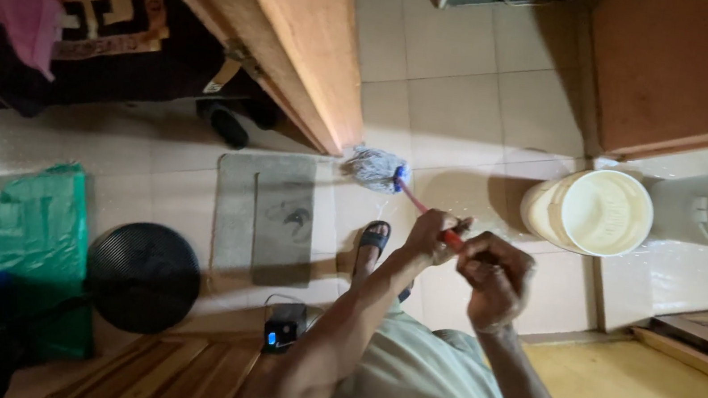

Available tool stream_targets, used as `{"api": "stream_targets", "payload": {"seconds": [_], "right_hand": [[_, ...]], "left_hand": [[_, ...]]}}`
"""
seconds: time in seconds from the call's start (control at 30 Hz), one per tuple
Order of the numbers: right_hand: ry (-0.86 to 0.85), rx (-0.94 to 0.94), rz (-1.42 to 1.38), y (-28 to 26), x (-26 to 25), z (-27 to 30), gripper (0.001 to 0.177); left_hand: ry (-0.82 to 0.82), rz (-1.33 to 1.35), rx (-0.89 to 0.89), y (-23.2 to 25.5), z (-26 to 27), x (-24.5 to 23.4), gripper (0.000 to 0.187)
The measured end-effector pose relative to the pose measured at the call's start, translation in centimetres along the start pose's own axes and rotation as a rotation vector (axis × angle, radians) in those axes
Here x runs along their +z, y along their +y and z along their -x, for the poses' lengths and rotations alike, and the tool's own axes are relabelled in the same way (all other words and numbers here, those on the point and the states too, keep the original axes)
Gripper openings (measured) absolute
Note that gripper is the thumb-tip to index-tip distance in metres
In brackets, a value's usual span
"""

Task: The recorder is mopping a tiled floor area using a mop and buckets of soapy water.

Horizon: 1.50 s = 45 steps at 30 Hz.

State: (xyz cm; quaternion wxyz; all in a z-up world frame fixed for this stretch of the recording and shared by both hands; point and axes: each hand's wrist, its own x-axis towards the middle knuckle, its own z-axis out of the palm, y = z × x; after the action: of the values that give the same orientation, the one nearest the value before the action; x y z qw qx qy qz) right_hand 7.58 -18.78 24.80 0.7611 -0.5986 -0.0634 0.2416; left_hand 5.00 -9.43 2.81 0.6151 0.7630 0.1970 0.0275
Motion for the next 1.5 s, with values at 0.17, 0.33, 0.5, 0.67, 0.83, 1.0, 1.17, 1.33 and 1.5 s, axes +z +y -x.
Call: {"api": "stream_targets", "payload": {"seconds": [0.17, 0.33, 0.5, 0.67, 0.83, 1.0, 1.17, 1.33, 1.5], "right_hand": [[-0.049, 0.032, -0.076, 0.0, 1.9, -2.3, 0.02], [-0.146, 0.059, -0.266, 2.6, 2.4, -2.8, 0.014], [-0.112, 0.121, -0.205, 1.3, 1.9, -2.7, 0.016], [-0.124, -0.037, -0.146, 0.5, 2.2, -0.7, 0.016], [-0.137, -0.055, -0.084, 2.5, 2.1, -1.8, 0.016], [-0.029, -0.054, -0.3, -3.7, 2.4, -2.4, 0.012], [-0.045, -0.062, -0.317, 1.6, 2.4, -2.2, 0.011], [-0.12, 0.007, -0.179, 1.7, 2.0, -5.8, 0.016], [0.122, 0.033, -0.154, -0.6, 0.8, -6.8, 0.012]], "left_hand": [[-0.012, -0.333, 0.096, -0.2, -1.8, -3.7, 0.039], [0.005, -0.195, 0.128, 0.6, -1.8, -7.5, 0.048], [0.131, -0.322, 0.118, 0.3, -1.1, -6.7, 0.048], [0.148, -0.261, 0.226, -1.4, 0.1, -7.3, 0.049], [0.15, -0.207, 0.302, -1.0, 0.2, -6.5, 0.05], [0.17, -0.257, 0.325, 2.7, -1.2, -6.4, 0.055], [0.14, -0.294, 0.293, 0.0, -0.8, -7.4, 0.054], [0.244, -0.31, 0.451, -0.3, -2.5, -7.3, 0.048], [0.426, -0.225, 0.499, 1.2, -3.6, -3.6, 0.052]]}}
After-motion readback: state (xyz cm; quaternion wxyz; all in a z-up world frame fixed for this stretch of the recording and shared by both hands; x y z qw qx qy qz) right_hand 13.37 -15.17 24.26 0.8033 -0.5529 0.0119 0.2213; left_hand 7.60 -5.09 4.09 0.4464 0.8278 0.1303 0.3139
